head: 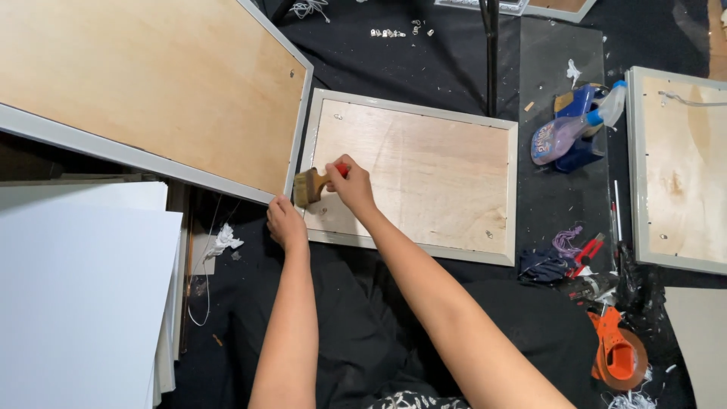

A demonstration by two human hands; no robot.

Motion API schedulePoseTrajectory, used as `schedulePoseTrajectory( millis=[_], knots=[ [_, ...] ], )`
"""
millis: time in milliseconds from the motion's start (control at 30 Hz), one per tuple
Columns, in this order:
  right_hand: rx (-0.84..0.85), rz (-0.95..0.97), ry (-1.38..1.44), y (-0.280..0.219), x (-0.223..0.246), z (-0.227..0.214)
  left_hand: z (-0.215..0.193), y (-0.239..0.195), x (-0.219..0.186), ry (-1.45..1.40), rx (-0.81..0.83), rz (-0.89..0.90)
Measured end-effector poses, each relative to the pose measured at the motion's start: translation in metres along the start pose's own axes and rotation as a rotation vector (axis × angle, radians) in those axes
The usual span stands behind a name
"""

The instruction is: Preparing and assembling a picture frame by cleaning the backing and using a brush and hand tool.

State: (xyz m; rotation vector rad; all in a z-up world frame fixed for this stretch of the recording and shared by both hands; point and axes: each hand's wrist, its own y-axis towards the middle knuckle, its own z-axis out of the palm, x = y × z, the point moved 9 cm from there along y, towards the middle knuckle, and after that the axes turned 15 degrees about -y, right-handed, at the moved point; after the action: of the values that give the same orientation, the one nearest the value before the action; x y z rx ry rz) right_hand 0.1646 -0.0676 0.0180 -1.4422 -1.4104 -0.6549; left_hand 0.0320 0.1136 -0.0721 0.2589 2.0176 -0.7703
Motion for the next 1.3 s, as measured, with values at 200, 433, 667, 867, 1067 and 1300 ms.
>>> schedulePoseTrajectory(
  millis=[200,433,667,867,1067,1300],
  knots=[
    [-0.184,0.062,-0.069,-0.01,-0.092,-0.13,0.013,0.0,0.002,-0.004,0.047,0.021],
    [-0.467,0.207,-0.611,-0.096,-0.145,-0.339,0.02,-0.004,-0.001,0.008,0.068,0.056],
    [-0.554,0.025,-1.248,-0.119,-0.14,-0.33,0.008,-0.018,-0.014,-0.128,0.065,0.034],
    [-0.187,-0.282,-1.058,-0.118,-0.066,-0.115,0.005,-0.008,0.002,-0.279,0.032,-0.026],
    [0.005,-0.347,-0.459,-0.105,0.018,0.005,-0.013,-0.004,0.005,-0.392,0.005,-0.08],
    [0.003,-0.037,-0.022,-0.062,-0.059,-0.018,-0.022,-0.022,-0.007,-0.371,0.028,-0.124]
  ],
)
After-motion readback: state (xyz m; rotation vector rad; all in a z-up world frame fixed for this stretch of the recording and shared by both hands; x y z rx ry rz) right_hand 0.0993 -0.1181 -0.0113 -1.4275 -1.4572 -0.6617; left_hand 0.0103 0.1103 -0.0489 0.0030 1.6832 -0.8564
